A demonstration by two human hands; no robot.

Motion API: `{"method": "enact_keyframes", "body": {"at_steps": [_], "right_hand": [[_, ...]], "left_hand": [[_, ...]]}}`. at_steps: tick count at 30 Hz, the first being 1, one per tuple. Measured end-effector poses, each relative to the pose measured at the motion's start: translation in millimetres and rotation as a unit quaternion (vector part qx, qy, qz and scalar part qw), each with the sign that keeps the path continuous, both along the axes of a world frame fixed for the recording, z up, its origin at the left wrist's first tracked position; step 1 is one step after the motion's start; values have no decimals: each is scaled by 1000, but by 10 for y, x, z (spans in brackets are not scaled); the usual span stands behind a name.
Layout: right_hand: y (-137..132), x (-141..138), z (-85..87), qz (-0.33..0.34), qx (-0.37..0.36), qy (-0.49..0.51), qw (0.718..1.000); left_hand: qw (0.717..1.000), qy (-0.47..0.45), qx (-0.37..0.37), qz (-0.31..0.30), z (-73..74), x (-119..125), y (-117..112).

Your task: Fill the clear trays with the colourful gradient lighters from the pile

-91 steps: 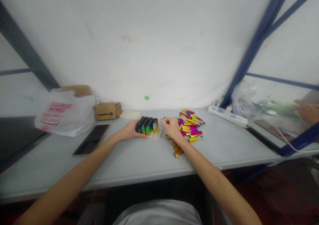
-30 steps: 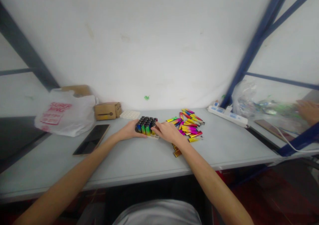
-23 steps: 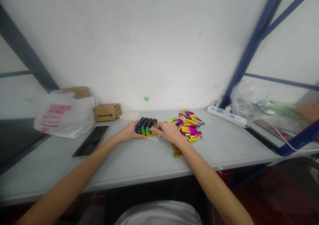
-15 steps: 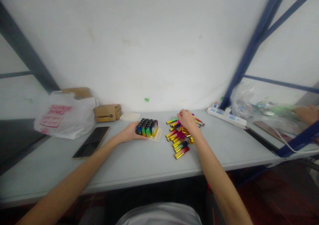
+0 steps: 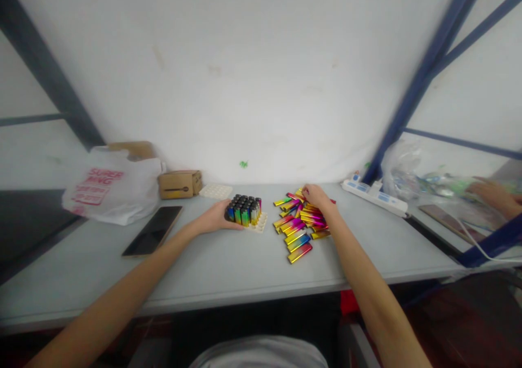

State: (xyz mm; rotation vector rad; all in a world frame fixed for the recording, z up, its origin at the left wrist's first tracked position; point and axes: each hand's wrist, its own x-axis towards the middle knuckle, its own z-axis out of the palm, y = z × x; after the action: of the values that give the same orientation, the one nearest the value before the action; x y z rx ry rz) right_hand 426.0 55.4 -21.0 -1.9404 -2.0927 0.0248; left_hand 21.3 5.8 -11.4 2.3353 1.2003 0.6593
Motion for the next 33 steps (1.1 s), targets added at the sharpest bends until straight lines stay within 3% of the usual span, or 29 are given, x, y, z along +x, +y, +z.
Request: {"method": "enact_keyframes", "body": {"at_steps": [5, 12, 20, 23, 26, 28, 31, 33], "right_hand": [[-13, 0, 42, 4, 0, 42, 999], [-41, 43, 113, 14, -60, 71, 996], [-110, 29, 13, 0, -10, 143, 990], [-156, 7, -1, 26, 27, 185, 982], [-232, -82, 64, 67, 86, 264, 958], [-298, -201, 155, 85, 102, 353, 926], [-396, -454, 326, 122, 70, 467, 873], [-441, -640, 423, 142, 57, 493, 857]], "left_hand": [[1000, 17, 3, -5, 1, 4, -4], [1000, 10, 5, -5, -4, 0, 0], [1000, 6, 8, 1, -3, -3, -4], [1000, -4, 3, -2, -10, -5, -1], [1000, -7, -5, -2, -16, -6, 2], [1000, -2, -6, 1, -16, -5, 1], [1000, 7, -3, 3, -10, -1, -7], [1000, 3, 2, -2, -9, 1, -10]]}}
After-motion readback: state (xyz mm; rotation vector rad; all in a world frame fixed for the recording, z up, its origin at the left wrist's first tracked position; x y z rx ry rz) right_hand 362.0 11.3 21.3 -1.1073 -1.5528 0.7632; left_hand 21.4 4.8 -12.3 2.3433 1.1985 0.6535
